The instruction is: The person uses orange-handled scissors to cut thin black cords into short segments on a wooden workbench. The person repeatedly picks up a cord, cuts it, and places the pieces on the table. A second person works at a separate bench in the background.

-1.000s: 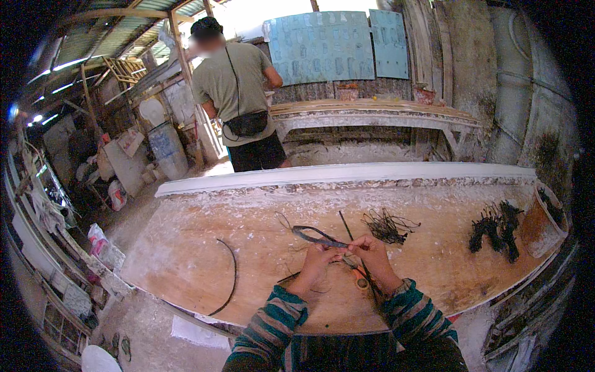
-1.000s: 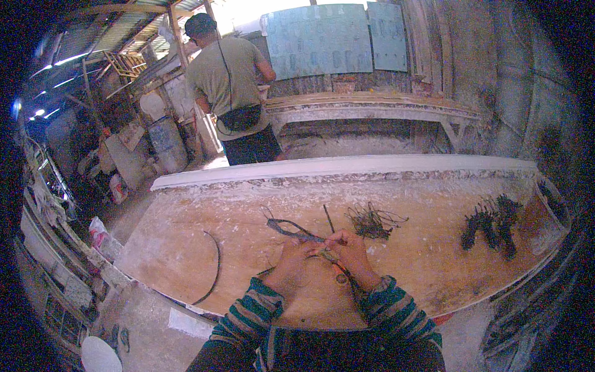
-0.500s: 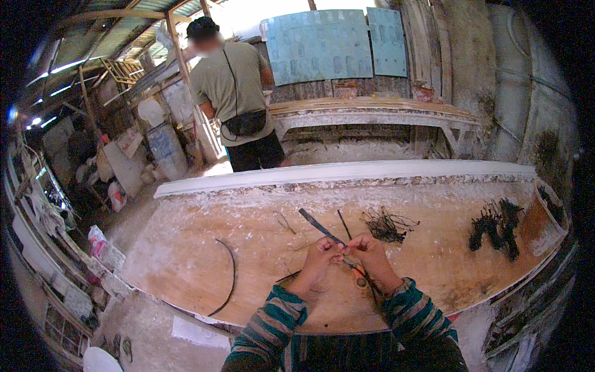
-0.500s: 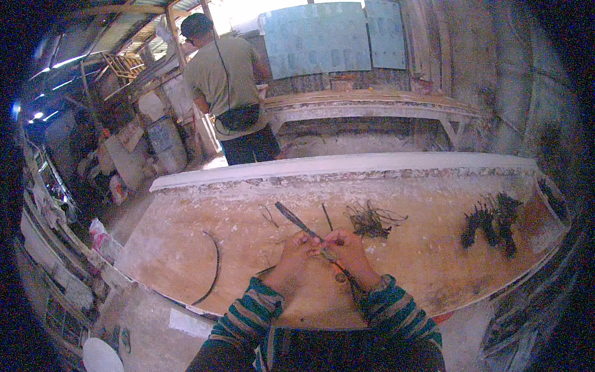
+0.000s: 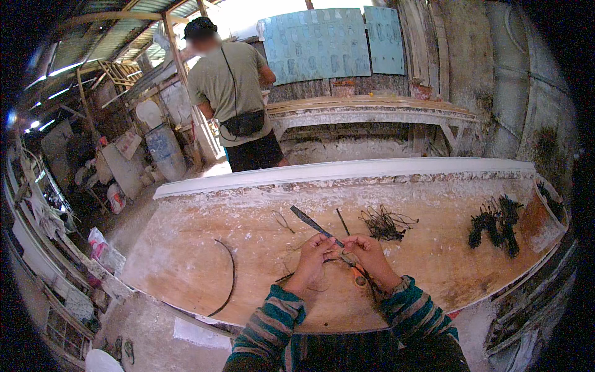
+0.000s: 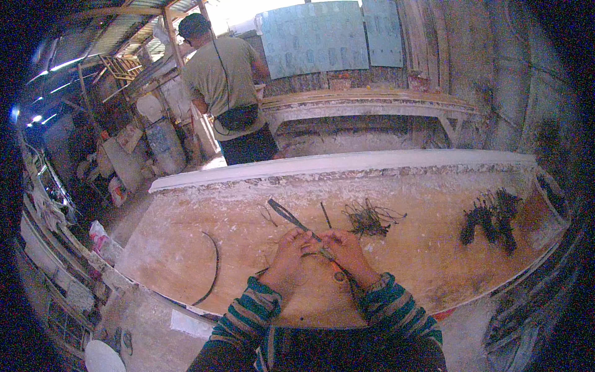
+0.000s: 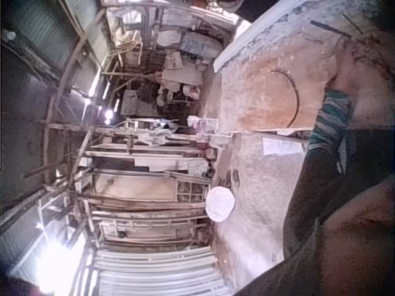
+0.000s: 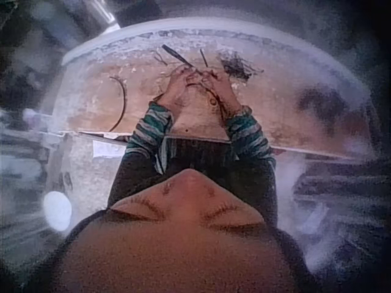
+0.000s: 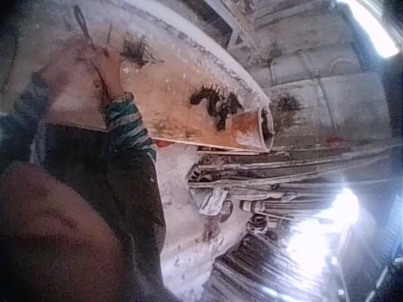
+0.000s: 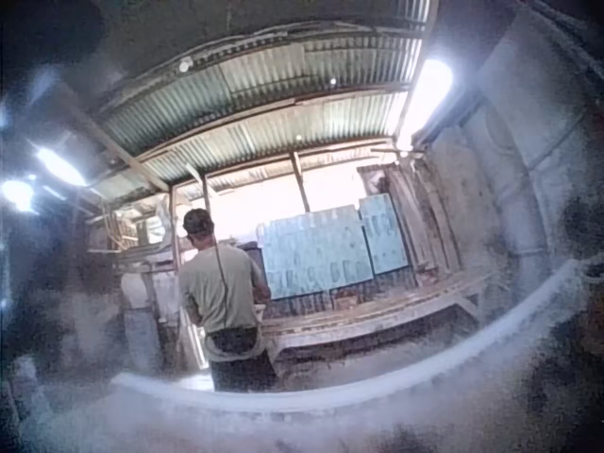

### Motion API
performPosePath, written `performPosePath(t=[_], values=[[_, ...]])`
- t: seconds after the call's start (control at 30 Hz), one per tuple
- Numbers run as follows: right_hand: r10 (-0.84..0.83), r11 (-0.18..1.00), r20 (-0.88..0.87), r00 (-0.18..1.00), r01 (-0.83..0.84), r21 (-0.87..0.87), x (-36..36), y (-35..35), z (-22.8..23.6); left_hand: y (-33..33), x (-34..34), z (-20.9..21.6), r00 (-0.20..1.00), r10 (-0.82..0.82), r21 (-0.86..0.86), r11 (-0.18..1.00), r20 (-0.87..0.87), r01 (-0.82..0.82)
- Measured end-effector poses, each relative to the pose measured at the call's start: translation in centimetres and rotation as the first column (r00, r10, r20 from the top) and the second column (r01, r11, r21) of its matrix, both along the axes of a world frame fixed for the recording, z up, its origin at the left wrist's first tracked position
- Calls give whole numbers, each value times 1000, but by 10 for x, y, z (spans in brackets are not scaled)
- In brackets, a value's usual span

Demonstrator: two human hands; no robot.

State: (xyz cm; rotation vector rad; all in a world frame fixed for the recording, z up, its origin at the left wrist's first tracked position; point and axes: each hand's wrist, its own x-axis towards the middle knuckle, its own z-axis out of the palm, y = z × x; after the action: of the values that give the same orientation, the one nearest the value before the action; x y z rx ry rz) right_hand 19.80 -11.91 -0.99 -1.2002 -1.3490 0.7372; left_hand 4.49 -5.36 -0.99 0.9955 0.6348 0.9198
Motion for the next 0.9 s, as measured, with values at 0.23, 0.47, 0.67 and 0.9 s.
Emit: performPosePath(t=[0.23,0.47,0.67,0.9], values=[[-165,962,314,935,83,259,-6,-7,7,-6,-2,13,998,-46,34,998,-47,48],[-213,937,441,872,55,345,-10,-16,27,0,0,-2,996,-84,29,996,-7,85],[-250,935,416,874,106,338,-7,-13,20,-11,2,11,996,-82,10,997,-36,83],[-74,996,-275,959,58,-63,0,2,-12,-21,3,20,990,-87,90,991,-109,97]])
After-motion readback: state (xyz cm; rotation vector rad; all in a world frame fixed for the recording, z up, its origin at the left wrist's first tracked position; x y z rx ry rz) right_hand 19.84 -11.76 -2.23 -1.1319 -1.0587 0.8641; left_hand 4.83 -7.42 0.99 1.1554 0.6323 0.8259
